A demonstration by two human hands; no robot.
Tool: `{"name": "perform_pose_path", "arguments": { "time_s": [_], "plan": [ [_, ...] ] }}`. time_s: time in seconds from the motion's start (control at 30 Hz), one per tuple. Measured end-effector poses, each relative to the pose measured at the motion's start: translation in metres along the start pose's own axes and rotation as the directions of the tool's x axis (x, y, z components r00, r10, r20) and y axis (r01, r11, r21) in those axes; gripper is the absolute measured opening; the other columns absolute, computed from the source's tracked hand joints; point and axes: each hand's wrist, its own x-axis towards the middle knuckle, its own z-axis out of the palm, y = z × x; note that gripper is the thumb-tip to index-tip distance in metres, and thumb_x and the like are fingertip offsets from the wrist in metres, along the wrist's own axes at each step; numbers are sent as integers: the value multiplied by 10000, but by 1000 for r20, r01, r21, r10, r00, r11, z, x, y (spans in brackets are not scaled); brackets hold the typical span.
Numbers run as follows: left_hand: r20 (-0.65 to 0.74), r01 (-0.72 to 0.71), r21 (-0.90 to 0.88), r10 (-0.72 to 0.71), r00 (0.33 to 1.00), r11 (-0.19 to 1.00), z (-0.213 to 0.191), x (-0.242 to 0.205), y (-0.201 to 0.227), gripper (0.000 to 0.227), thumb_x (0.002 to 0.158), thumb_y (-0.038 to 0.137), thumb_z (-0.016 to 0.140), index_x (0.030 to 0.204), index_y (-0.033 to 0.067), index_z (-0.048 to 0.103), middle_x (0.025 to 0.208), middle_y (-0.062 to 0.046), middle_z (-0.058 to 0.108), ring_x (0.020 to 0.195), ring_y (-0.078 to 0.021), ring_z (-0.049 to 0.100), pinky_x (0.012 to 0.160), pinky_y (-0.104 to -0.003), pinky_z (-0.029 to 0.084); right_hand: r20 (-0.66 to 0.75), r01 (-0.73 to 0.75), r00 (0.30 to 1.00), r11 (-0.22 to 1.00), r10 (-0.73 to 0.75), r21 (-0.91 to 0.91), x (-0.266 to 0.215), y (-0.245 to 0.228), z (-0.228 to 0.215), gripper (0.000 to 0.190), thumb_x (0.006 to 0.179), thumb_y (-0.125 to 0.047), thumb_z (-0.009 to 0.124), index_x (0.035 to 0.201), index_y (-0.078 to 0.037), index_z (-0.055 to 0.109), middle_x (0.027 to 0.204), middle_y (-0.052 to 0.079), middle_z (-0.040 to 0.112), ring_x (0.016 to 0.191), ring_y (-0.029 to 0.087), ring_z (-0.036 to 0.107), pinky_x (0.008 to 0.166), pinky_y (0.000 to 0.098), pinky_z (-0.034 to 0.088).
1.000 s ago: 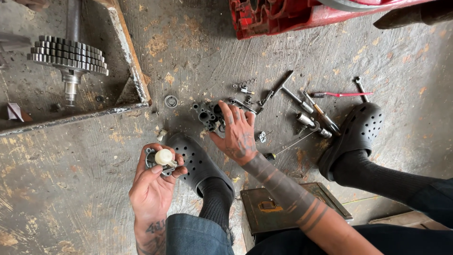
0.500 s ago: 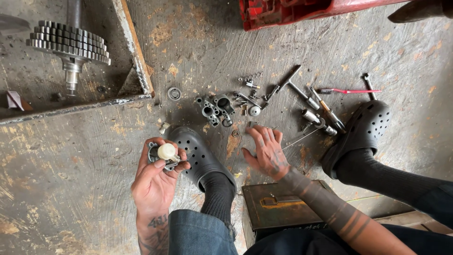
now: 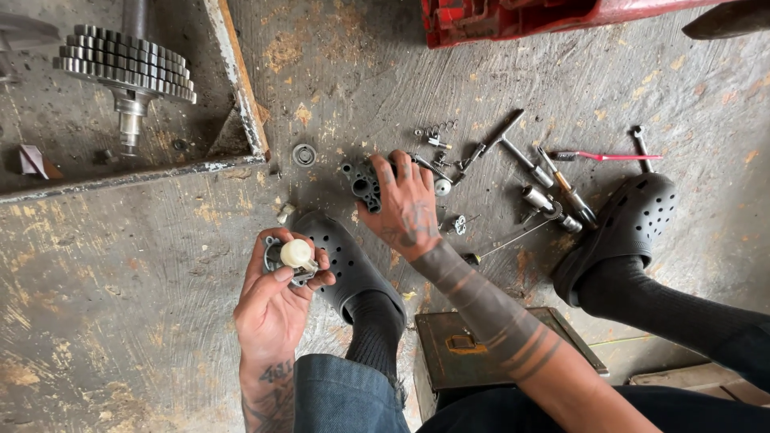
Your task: The person sits on the floor and assembles small engine components, including a white plastic part and metal rings. They use a screwdriver to manipulate parts within a metal housing and handle various small screws and washers scattered on the floor.
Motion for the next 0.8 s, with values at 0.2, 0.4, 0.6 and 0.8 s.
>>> {"name": "perform_pose_path", "arguments": {
  "time_s": [0.2,0.4,0.6,0.8],
  "plan": [
    [0,-22,-50,22,1000,999,-9,-5,2,401,895,35,496,1293,1,477,1100,-207,588,1030,-324,613,807,-397,557,383,-369,913,681,139,632,-33,19,-39,786,685,-227,842,1351,54,534,1184,187,562,1034,340,666,950,467,614],
    [13,-34,-45,34,999,998,-12,-5,4,402,908,39,486,1308,4,479,1139,-215,573,1037,-328,610,827,-407,570,744,-645,550,-759,-378,91,-88,44,-17,758,847,-535,493,1418,-36,495,1118,214,590,728,232,499,654,346,368],
    [28,-12,-45,13,1000,999,-11,-4,-1,413,902,42,494,1314,15,482,1132,-204,583,1044,-326,603,826,-410,557,861,-528,498,-750,107,398,-92,43,3,589,835,-301,594,1381,-94,516,1308,179,564,1145,314,553,845,497,507],
    [27,-41,-8,42,999,999,-8,-3,3,394,908,63,510,1297,4,491,1121,-194,590,1031,-310,628,813,-396,572,423,-457,865,73,269,887,-42,-14,-18,635,863,-111,664,1398,14,346,1145,177,588,835,232,617,599,325,548]
  ]
}}
